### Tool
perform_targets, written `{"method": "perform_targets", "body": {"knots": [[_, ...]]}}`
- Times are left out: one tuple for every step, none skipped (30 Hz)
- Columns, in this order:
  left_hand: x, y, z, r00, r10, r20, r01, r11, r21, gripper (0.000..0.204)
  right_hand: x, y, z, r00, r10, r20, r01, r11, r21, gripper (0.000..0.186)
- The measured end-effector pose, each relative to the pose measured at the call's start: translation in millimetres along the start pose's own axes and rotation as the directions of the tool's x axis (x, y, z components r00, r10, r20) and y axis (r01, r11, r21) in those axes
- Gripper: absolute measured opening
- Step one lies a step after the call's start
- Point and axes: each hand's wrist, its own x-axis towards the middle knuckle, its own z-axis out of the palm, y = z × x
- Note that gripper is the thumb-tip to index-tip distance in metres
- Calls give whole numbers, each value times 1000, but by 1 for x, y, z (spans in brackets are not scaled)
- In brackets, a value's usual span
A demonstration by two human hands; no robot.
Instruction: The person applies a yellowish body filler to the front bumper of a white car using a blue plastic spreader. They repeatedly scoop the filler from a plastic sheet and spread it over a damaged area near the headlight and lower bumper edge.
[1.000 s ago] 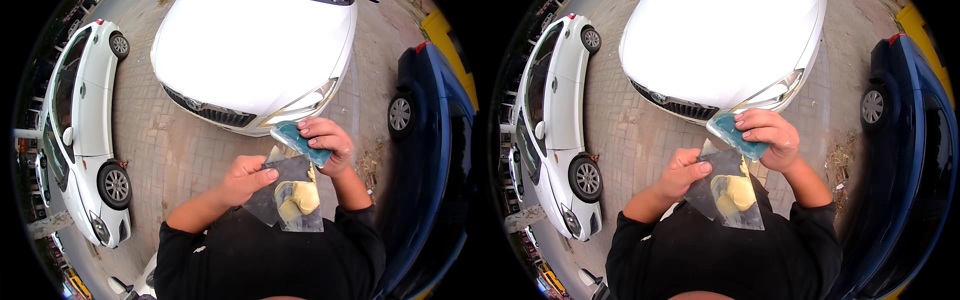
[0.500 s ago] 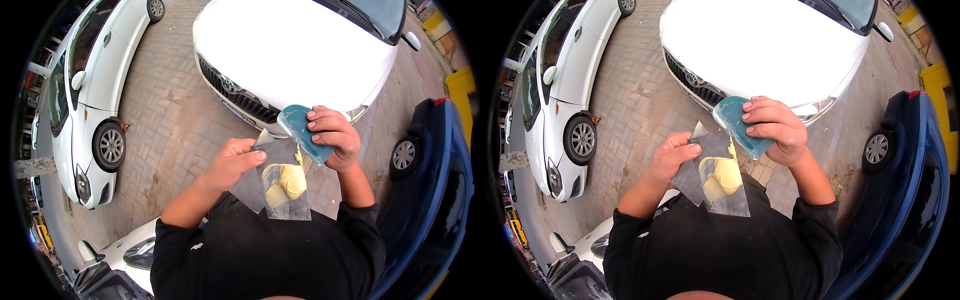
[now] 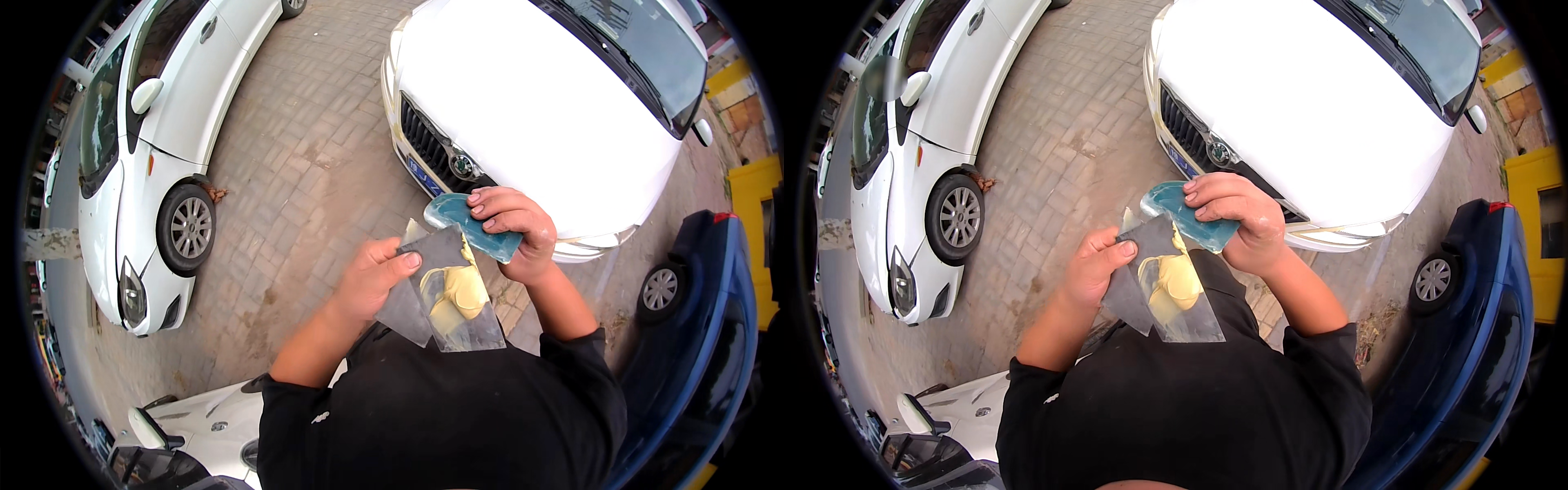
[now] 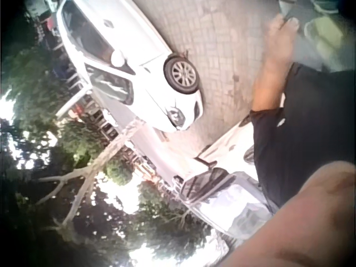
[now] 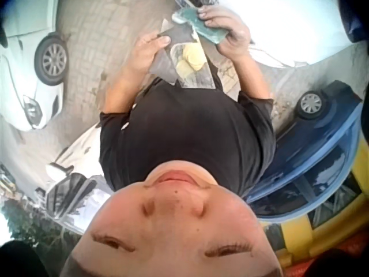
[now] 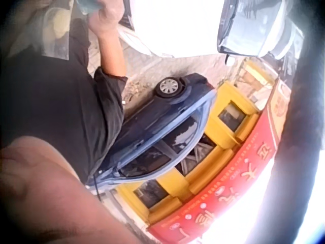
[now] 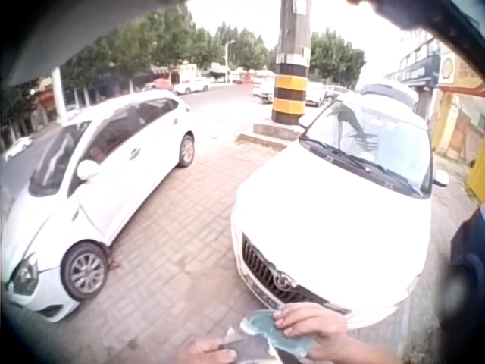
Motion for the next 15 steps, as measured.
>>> {"method": "perform_targets", "body": {"knots": [[-4, 1, -15, 1000, -6, -28, 7, 1000, 18, 26, 8, 15, 19, 999, -22, 32, 21, 999, 24, 22], [-6, 3, -32, 999, 1, -38, -1, 1000, -10, 26, 18, 28, 38, 999, -13, 36, 11, 998, 67, 22], [-7, 5, -49, 999, 8, -49, -10, 999, -39, 26, 27, 41, 56, 999, -5, 40, 1, 994, 111, 22], [-5, 11, -64, 998, 13, -55, -16, 998, -68, 26, 33, 56, 70, 998, 27, 62, -35, 990, 133, 21], [-5, 22, -77, 995, 33, -99, -42, 995, -95, 28, 39, 72, 83, 995, 59, 83, -71, 985, 156, 20], [-5, 38, -90, 988, 52, -144, -69, 990, -119, 29, 47, 87, 96, 990, 89, 105, -107, 978, 179, 20], [-3, 53, -107, 981, 65, -184, -92, 986, -141, 30, 56, 102, 113, 989, 96, 108, -117, 970, 212, 19], [1, 66, -129, 969, 74, -235, -105, 987, -124, 31, 67, 117, 130, 989, 85, 118, -108, 973, 206, 19], [4, 78, -151, 955, 83, -285, -117, 987, -106, 32, 79, 133, 147, 989, 74, 127, -98, 975, 200, 20], [8, 91, -171, 936, 93, -339, -129, 988, -84, 32, 90, 153, 167, 989, 73, 129, -98, 974, 204, 21], [13, 102, -188, 928, 84, -364, -127, 987, -95, 33, 102, 171, 187, 988, 85, 129, -113, 966, 233, 22], [18, 114, -204, 919, 74, -388, -124, 987, -106, 33, 113, 191, 207, 983, 116, 140, -149, 956, 255, 21], [22, 126, -219, 910, 54, -410, -114, 986, -122, 34, 123, 207, 227, 976, 156, 149, -193, 943, 272, 21], [24, 140, -235, 894, 46, -445, -117, 984, -133, 33, 135, 222, 246, 970, 168, 176, -214, 934, 287, 21], [26, 155, -252, 877, 37, -478, -120, 982, -144, 32, 148, 236, 265, 963, 179, 201, -235, 925, 300, 21]]}}
